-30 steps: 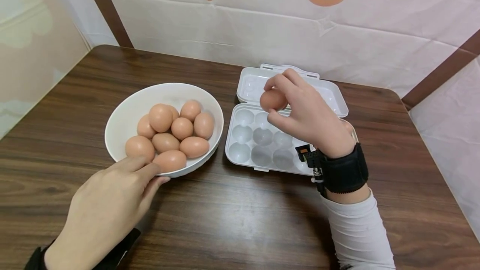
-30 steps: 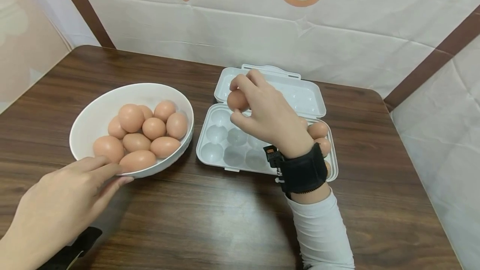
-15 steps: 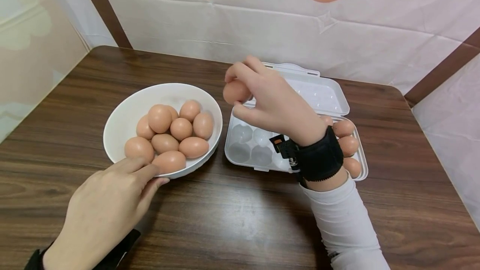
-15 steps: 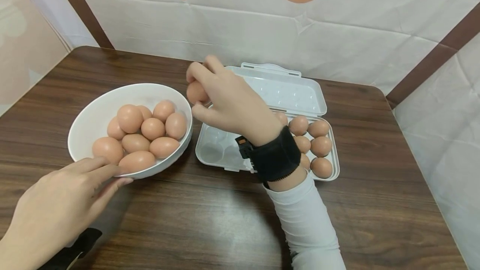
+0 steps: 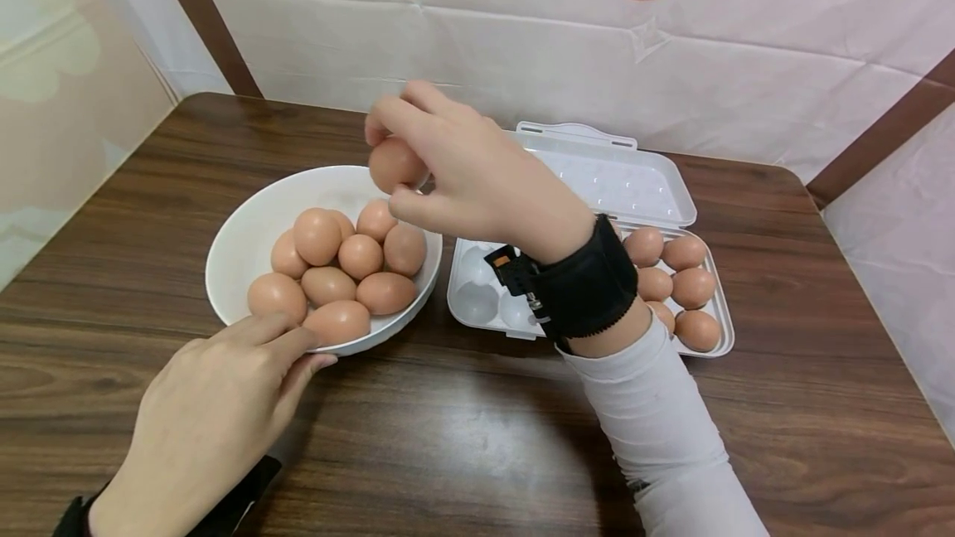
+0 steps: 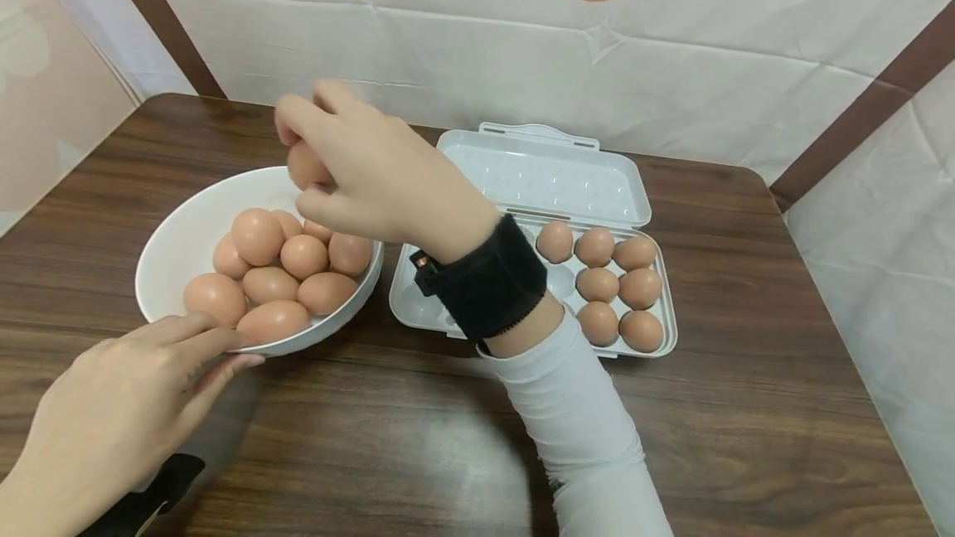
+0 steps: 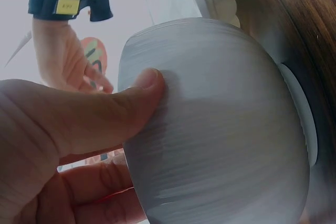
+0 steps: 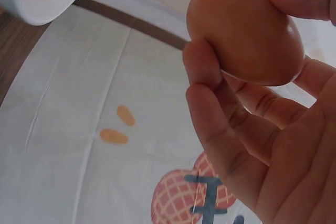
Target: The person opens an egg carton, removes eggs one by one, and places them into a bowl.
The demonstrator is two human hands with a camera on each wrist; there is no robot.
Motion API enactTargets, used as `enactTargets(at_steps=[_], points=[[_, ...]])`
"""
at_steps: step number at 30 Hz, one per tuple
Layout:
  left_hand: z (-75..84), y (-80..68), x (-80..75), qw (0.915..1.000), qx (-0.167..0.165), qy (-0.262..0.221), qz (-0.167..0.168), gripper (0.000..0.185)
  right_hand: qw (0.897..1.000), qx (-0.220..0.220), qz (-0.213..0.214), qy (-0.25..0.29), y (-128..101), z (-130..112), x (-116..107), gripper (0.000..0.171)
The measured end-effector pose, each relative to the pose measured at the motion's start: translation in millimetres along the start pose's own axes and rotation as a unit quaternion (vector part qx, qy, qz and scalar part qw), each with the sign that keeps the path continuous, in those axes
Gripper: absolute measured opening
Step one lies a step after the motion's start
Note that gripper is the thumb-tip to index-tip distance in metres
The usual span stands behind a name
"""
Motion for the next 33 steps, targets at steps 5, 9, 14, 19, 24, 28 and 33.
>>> enactTargets(at_steps=[5, 9, 14, 19, 24, 28, 33], points=[[-0.8, -0.3, 0.1, 1.0, -0.003, 0.002, -0.003, 0.022, 0.999, 0.006, -0.04, 0.001, 21, -7, 3, 0.031], [-0.6, -0.8, 0.1, 1.0, -0.005, 0.002, -0.004, 0.022, 0.997, 0.021, -0.075, -0.009, 35, -11, 6, 0.029], [-0.4, -0.3, -0.5, 0.9999, -0.007, 0.004, -0.01, 0.022, 0.993, 0.037, -0.115, -0.013, 50, -12, 11, 0.027], [-0.5, -0.9, -1.6, 0.9999, -0.009, 0.005, -0.012, 0.021, 0.987, 0.031, -0.16, -0.002, 65, -7, 21, 0.02], [-2.2, -3.0, -2.6, 0.9998, -0.014, 0.005, -0.012, 0.022, 0.979, 0.023, -0.197, 0.035, 78, 1, 35, 0.012], [-3.3, -4.3, -3.0, 0.9997, -0.02, 0.005, -0.014, 0.022, 0.974, 0.028, -0.211, 0.077, 85, 5, 48, 0.008], [-1.5, -5.0, -1.3, 0.9998, -0.016, 0.003, -0.015, 0.016, 0.964, 0.047, -0.243, 0.102, 88, 7, 63, 0.006]])
Point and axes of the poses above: each hand's wrist, its own y-axis towards the middle knuckle, its own x-axis out of the palm, z = x × y, the point moved 3 cm from there along y, towards the middle knuckle, and after that the axes turned 14 degrees about -x, right-handed, at the moved point
